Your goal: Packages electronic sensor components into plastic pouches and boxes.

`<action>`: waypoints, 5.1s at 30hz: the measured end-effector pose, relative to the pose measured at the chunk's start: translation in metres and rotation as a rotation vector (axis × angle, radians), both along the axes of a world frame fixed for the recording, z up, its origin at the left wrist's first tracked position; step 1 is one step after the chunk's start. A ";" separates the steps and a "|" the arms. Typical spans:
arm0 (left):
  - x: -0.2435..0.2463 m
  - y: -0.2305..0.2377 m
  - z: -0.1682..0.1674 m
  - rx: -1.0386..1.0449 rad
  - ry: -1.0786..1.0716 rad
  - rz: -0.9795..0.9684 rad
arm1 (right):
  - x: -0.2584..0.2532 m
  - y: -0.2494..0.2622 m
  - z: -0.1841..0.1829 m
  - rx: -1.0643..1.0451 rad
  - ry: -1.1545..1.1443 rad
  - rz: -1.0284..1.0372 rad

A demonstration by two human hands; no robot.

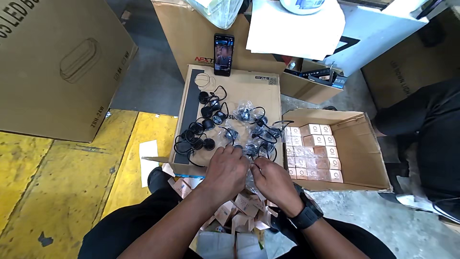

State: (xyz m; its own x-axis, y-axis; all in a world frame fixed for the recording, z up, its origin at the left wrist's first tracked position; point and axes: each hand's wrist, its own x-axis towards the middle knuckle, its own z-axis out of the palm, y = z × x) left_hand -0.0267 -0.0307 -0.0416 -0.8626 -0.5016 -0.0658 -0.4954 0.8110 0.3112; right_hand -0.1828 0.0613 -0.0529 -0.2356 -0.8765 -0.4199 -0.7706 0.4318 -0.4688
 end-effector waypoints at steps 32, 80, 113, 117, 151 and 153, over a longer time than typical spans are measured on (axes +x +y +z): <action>-0.001 -0.001 0.009 0.334 -0.436 -0.098 | 0.004 0.000 -0.001 0.059 0.042 0.115; 0.001 -0.007 0.019 0.423 -0.613 -0.078 | -0.026 -0.007 0.009 -0.201 -1.124 -0.475; 0.001 -0.006 0.017 0.431 -0.605 -0.088 | -0.025 -0.007 0.009 -0.175 -1.096 -0.439; 0.001 -0.006 0.017 0.433 -0.607 -0.085 | -0.025 -0.007 0.008 -0.177 -1.098 -0.437; 0.002 -0.006 0.018 0.441 -0.613 -0.080 | -0.024 -0.007 0.010 -0.175 -1.077 -0.426; 0.002 -0.006 0.017 0.443 -0.605 -0.083 | -0.024 -0.007 0.009 -0.179 -1.078 -0.422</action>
